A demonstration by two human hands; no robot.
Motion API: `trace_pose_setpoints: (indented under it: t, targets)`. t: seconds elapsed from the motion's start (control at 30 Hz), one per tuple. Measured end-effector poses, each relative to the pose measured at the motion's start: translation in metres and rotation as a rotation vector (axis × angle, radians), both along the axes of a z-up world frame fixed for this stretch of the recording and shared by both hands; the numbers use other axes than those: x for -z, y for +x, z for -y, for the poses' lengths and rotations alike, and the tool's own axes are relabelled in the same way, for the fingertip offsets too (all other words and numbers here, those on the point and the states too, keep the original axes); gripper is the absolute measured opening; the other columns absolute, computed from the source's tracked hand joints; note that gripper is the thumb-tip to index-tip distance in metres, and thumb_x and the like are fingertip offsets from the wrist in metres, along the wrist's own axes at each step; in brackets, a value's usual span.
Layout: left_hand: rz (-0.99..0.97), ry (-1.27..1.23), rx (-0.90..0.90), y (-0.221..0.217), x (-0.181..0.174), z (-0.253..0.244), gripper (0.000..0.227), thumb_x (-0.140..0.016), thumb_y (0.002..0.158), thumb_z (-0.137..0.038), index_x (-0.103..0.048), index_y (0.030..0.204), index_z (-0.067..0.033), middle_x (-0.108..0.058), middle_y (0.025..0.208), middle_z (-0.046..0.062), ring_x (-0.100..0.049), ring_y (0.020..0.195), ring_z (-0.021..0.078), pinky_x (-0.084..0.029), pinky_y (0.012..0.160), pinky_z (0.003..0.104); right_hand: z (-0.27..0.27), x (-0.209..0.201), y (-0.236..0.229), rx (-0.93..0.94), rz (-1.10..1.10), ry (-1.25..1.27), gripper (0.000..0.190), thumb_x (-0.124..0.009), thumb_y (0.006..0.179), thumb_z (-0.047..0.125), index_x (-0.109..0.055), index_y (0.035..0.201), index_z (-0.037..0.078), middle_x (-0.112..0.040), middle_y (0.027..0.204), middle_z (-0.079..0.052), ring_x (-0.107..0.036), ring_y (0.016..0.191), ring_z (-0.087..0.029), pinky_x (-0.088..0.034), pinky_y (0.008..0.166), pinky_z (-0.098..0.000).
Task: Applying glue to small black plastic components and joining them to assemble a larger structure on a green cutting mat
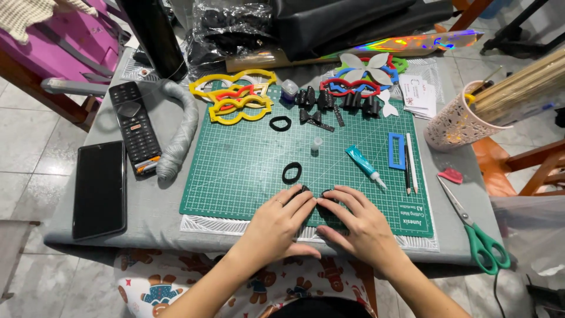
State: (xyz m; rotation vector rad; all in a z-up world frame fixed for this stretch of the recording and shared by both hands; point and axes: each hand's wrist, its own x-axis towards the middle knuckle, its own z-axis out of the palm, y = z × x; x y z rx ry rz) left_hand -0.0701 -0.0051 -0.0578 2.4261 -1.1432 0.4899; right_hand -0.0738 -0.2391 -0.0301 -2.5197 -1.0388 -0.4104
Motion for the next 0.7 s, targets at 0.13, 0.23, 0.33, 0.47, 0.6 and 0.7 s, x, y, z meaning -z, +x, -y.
trace_pose_setpoints:
  t: [0.13, 0.23, 0.33, 0.47, 0.6, 0.7]
  targets:
    - [0.024, -0.041, -0.013, -0.0010, -0.0009, 0.0031, 0.099, -0.071, 0.077, -0.076, -0.059, 0.133, 0.0054, -0.063, 0.134, 0.019, -0.057, 0.130, 0.0389, -0.046, 0.110, 0.049, 0.0003, 0.0014, -0.0016, 0.008, 0.003, 0.008, 0.049, -0.070, 0.095, 0.038, -0.063, 0.134, 0.008, -0.062, 0.134, -0.012, -0.056, 0.129, -0.035, -0.049, 0.109, -0.0470]
    - [0.033, -0.093, -0.025, -0.0020, -0.0015, 0.0040, 0.090, -0.067, 0.083, -0.073, -0.061, 0.129, 0.0036, -0.064, 0.130, 0.019, -0.059, 0.127, 0.0386, -0.049, 0.105, 0.050, 0.0000, 0.0008, -0.0020, 0.007, -0.010, 0.014, 0.050, -0.070, 0.095, 0.038, -0.063, 0.133, 0.007, -0.061, 0.136, -0.013, -0.056, 0.131, -0.035, -0.049, 0.110, -0.0479]
    - [0.048, -0.055, -0.042, -0.0020, 0.0008, 0.0045, 0.087, -0.069, 0.084, -0.071, -0.060, 0.132, 0.0016, -0.063, 0.133, 0.017, -0.057, 0.129, 0.0373, -0.049, 0.105, 0.049, -0.0008, -0.0020, -0.0015, 0.003, -0.007, 0.021, 0.049, -0.071, 0.095, 0.037, -0.063, 0.132, 0.006, -0.060, 0.136, -0.014, -0.057, 0.129, -0.035, -0.049, 0.110, -0.0476]
    - [0.047, -0.076, -0.057, -0.0044, -0.0057, 0.0054, 0.080, -0.069, 0.087, -0.067, -0.060, 0.130, 0.0008, -0.061, 0.131, 0.018, -0.057, 0.129, 0.0394, -0.051, 0.103, 0.049, -0.0010, -0.0022, -0.0024, 0.006, -0.001, 0.018, 0.051, -0.072, 0.094, 0.040, -0.064, 0.131, 0.007, -0.060, 0.136, -0.015, -0.059, 0.127, -0.034, -0.051, 0.106, -0.0463]
    - [0.085, -0.065, -0.095, -0.0035, -0.0054, 0.0046, 0.074, -0.069, 0.089, -0.066, -0.060, 0.129, -0.0043, -0.060, 0.130, 0.015, -0.054, 0.133, 0.0380, -0.054, 0.095, 0.047, -0.0009, -0.0019, -0.0014, 0.010, 0.016, 0.016, 0.053, -0.073, 0.092, 0.044, -0.064, 0.130, 0.008, -0.061, 0.135, -0.013, -0.060, 0.125, -0.034, -0.051, 0.105, -0.0464]
    - [0.133, -0.035, -0.119, -0.0048, -0.0048, 0.0068, 0.076, -0.065, 0.091, -0.067, -0.063, 0.132, -0.0028, -0.063, 0.135, 0.014, -0.053, 0.137, 0.0353, -0.045, 0.108, 0.050, 0.0000, -0.0003, -0.0010, 0.006, 0.004, 0.015, 0.053, -0.073, 0.092, 0.043, -0.064, 0.131, 0.009, -0.060, 0.137, -0.014, -0.058, 0.128, -0.035, -0.049, 0.107, -0.0471]
